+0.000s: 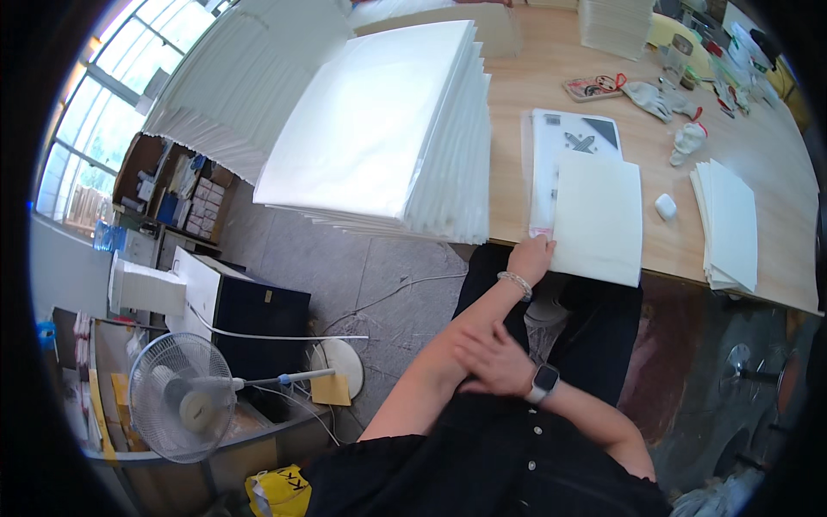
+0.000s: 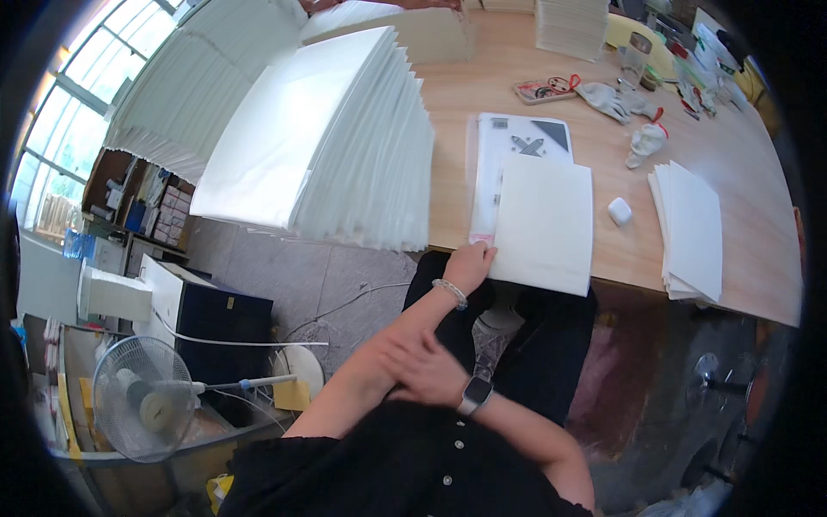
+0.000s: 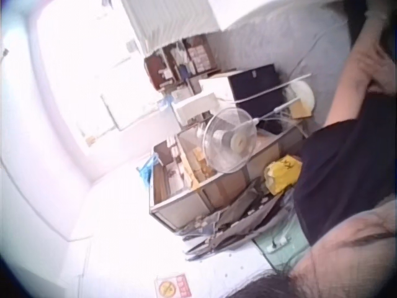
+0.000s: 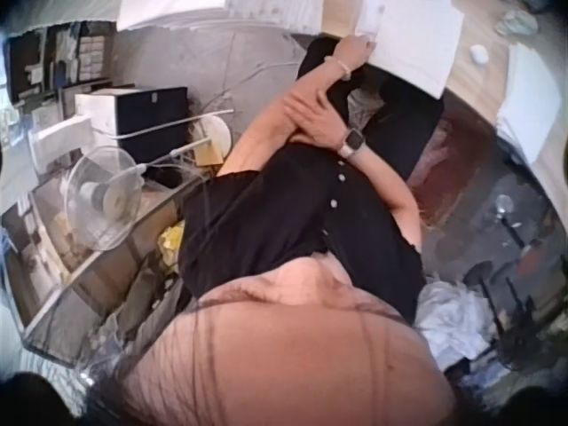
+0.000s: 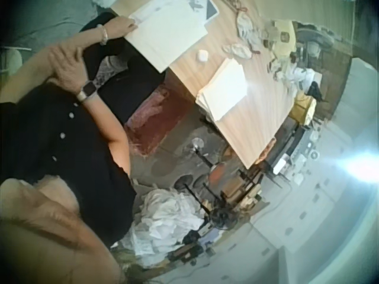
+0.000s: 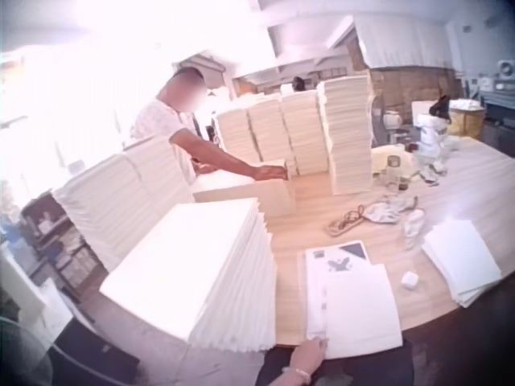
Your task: The person repeatedly picks up a single white paper sheet from a large stack on the left and places it onto a smaller stack on the right. The person continues this repetitive stacking action throughout the clip, gradually building the smaller stack.
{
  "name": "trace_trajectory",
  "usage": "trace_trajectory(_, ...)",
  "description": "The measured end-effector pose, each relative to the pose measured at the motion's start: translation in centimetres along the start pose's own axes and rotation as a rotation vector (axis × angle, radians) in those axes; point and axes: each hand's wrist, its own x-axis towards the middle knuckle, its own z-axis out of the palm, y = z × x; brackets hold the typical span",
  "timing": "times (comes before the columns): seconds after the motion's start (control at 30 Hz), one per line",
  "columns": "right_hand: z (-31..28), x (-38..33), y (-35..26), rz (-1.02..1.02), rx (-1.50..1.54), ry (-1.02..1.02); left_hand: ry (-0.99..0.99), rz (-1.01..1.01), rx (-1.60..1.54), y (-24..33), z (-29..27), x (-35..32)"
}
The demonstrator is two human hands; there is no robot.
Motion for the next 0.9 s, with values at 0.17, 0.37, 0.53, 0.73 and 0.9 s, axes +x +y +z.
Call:
trace_trajectory(0.17, -4.3, -10.6, 5.1, 0.798, -0.315, 0.135, -0.022, -0.109, -0.078, 0.0, -0.2, -0.5)
trace_trajectory(0.37, -10.5, -14.3, 6.4, 0.978, -0.076, 0.689, -0.217, -0.336, -0.710, 0.7, -0.4, -1.1)
trace_trajectory(0.53, -11.7, -15.2, 11.7, 1.306, 0.546, 0.961, -0.372, -0.184, -0.839, 4.6, -4.4, -0.6)
trace_trajectory(0.73, -7.0, -10.2, 8.9, 0.780, 0.734, 0.995, -0.225, 0.409, -0.330, 11.2, -17.3, -4.1)
trace_trajectory(0.9, -13.5, 3.1, 3.8, 0.533, 0.769, 0.852, 0.175, 0.337, -0.426, 11.5, -29.7, -6.8)
